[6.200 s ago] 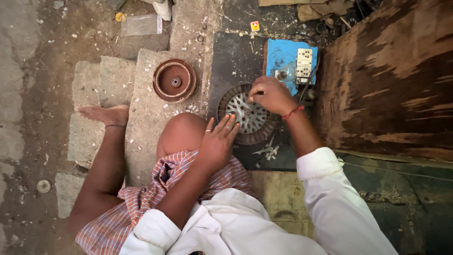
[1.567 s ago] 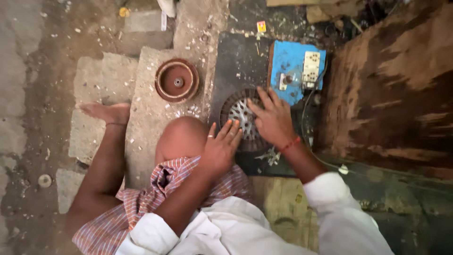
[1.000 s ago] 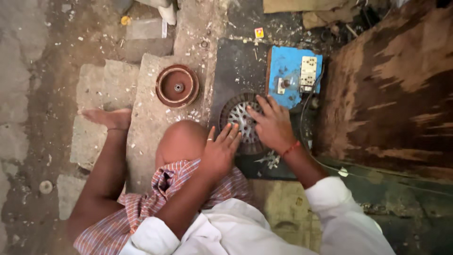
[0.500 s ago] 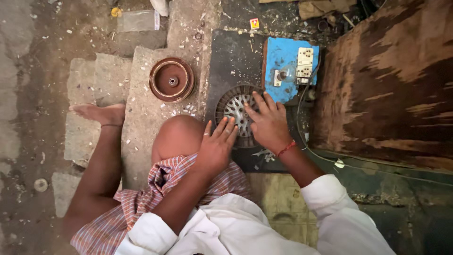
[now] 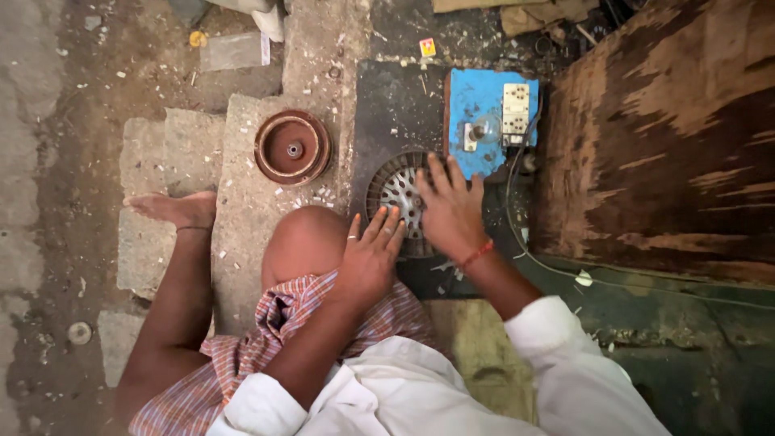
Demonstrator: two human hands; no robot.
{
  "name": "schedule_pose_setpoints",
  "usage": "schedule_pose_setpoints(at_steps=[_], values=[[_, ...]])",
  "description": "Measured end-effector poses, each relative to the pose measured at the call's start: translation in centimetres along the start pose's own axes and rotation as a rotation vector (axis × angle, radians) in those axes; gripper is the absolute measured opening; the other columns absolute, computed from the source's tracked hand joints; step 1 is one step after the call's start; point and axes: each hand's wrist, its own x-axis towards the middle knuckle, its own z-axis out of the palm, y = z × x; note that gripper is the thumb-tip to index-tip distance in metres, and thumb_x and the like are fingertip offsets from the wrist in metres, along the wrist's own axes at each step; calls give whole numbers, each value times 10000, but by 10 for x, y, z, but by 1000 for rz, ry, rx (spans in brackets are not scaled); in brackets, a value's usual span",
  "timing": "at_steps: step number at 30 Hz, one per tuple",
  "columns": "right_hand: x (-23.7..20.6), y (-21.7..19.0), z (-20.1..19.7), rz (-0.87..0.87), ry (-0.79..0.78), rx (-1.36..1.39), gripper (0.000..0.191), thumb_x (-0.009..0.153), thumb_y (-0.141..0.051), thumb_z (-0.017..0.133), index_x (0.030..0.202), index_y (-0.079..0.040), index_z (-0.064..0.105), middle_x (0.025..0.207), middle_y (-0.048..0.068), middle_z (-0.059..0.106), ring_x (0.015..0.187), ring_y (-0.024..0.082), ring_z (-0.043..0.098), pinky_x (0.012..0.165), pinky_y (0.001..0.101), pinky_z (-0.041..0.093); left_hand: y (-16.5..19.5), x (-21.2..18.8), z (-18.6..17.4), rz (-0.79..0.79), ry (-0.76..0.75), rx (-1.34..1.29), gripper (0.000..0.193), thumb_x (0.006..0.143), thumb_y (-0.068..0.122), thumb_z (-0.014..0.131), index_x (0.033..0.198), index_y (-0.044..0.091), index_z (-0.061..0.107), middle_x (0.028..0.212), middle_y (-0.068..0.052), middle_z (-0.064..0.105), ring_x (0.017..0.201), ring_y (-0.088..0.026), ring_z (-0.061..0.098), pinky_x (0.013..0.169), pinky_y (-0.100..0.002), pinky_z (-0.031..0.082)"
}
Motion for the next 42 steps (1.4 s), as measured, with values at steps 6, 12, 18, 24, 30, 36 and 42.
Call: schedule_pose_setpoints(at_steps=[6, 12, 18, 24, 30, 36, 42], values=[[3, -3, 7, 35, 26, 55, 605, 776, -191, 680, 1372, -96, 629, 1568, 124, 470, 1440, 383, 400, 1068, 644, 349, -6, 1, 8, 32, 25, 19, 556, 870, 145, 527, 1412, 29, 571, 1592, -171, 435, 1488, -329, 386, 1170, -667, 243], [-3, -6, 10, 64, 28, 41, 577, 828, -170, 687, 1398, -102, 628, 1604, 130, 442, 1468, 386, 399, 1072, 637, 357, -4, -2, 7, -5, 11, 6, 570, 884, 133, 524, 1443, 26, 557, 1602, -156, 439, 1504, -314, 388, 1193, -656, 255], [-3, -5, 5, 73, 18, 116, 608, 731, -164, 698, 1337, -147, 649, 1566, 162, 431, 1410, 427, 400, 1054, 647, 353, -5, 2, 6, -1, -35, 14, 595, 849, 138, 534, 1434, 29, 548, 1607, -164, 421, 1502, -315, 361, 1191, -656, 226], [-3, -7, 2, 67, 46, 131, 569, 787, -181, 700, 1351, -124, 651, 1576, 159, 431, 1424, 428, 402, 1072, 652, 357, -6, 0, 6, 14, -47, 7, 617, 838, 166, 545, 1438, 20, 535, 1607, -168, 406, 1507, -323, 347, 1180, -663, 213], [-3, -7, 4, 110, 1, 136, 583, 782, -135, 676, 1364, -157, 651, 1615, 175, 403, 1448, 422, 385, 1057, 638, 367, -6, 0, 8, -6, -29, 16, 585, 890, 153, 537, 1466, 46, 537, 1631, -135, 412, 1529, -300, 349, 1207, -660, 220], [-2, -8, 6, 99, 5, 106, 608, 731, -163, 686, 1337, -146, 654, 1582, 161, 414, 1433, 415, 386, 1044, 661, 357, -6, 1, 5, 28, -1, 16, 586, 873, 161, 542, 1442, 24, 540, 1616, -167, 414, 1513, -323, 354, 1188, -670, 219], [-1, -7, 8, 71, 44, 75, 590, 789, -186, 683, 1373, -110, 647, 1609, 162, 411, 1446, 412, 393, 1051, 651, 368, -4, -1, 2, 25, 6, 24, 603, 857, 138, 553, 1445, 4, 542, 1615, -167, 415, 1517, -325, 363, 1194, -671, 228]])
